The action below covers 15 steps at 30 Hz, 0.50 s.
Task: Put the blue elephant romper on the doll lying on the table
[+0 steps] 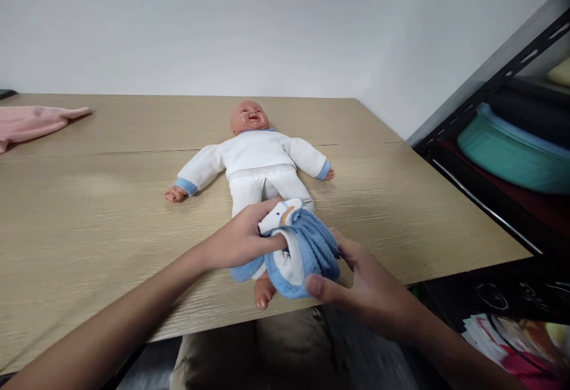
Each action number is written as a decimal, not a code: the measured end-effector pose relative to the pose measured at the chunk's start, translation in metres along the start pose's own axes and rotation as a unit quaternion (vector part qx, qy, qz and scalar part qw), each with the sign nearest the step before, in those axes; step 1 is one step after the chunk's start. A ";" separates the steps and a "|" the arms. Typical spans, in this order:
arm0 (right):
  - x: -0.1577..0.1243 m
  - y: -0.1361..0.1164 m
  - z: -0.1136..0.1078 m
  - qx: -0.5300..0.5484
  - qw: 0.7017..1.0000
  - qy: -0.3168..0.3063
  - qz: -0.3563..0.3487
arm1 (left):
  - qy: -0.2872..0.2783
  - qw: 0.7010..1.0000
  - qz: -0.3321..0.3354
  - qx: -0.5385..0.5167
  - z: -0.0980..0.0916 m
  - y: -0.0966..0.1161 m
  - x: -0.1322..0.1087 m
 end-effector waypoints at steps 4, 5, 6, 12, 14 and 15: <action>-0.003 -0.003 0.004 -0.029 0.998 0.046 -0.010 | -0.040 0.999 0.006 0.030 0.010 0.007 0.000; -0.005 0.001 0.004 -0.024 0.998 0.053 -0.006 | -0.042 0.997 0.015 0.055 0.010 0.009 0.000; -0.007 0.006 0.004 -0.023 0.998 0.058 0.001 | -0.043 0.995 0.027 0.089 0.011 0.011 0.000; -0.016 0.025 -0.005 -0.056 0.996 0.056 0.047 | -0.050 0.967 0.041 0.247 0.020 0.009 0.003; -0.015 0.024 -0.002 -0.071 0.996 0.023 0.056 | -0.037 0.960 0.040 0.276 0.023 0.009 0.005; -0.015 0.023 -0.001 -0.089 0.994 0.003 0.061 | -0.033 0.955 0.039 0.293 0.026 0.009 0.005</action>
Point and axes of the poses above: each hand's wrist, its own x-axis towards the middle knuckle, its own z-axis out of the palm, y = z × x, the point moved 8 cm from there along x, towards the middle knuckle, and after that the axes turned 12 degrees about -z, right-handed, at the moved point
